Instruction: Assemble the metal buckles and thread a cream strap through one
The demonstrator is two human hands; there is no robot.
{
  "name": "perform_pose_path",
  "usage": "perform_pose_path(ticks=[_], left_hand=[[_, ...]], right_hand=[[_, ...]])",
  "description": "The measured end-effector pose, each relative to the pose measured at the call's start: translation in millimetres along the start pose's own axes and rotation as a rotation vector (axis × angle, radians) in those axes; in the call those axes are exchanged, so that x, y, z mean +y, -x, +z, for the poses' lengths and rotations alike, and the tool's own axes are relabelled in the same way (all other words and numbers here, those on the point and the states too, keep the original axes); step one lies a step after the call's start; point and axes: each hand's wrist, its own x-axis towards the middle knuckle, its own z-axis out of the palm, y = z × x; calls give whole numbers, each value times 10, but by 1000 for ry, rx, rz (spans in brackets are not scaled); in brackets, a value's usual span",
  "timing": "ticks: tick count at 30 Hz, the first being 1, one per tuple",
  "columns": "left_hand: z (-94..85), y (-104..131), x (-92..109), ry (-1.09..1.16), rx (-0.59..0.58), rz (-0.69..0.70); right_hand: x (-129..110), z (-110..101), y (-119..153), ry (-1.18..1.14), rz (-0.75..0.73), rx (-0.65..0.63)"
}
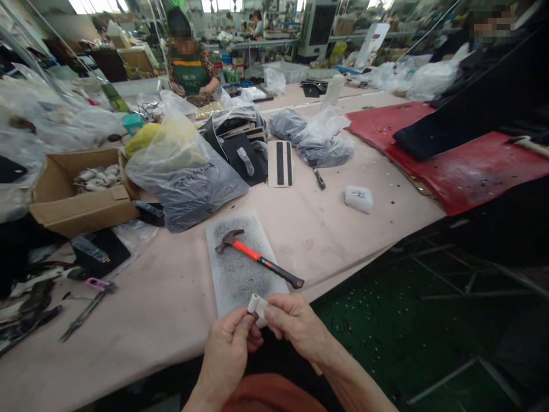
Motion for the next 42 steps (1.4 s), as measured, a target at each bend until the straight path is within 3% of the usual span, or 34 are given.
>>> perform_pose_path(ticks=[11, 23, 33, 42], left_hand=[[66, -61, -318, -508, 267, 312], [100, -138, -432, -743, 396, 514], [51, -56, -379, -621, 369, 342], [-19, -32, -362, -458, 375, 220]], right_hand=[[180, 210, -91, -35, -7, 130], [238, 309, -189, -86, 4, 198], [116, 399, -226, -97, 12, 198], [171, 480, -310, -17, 30, 173]])
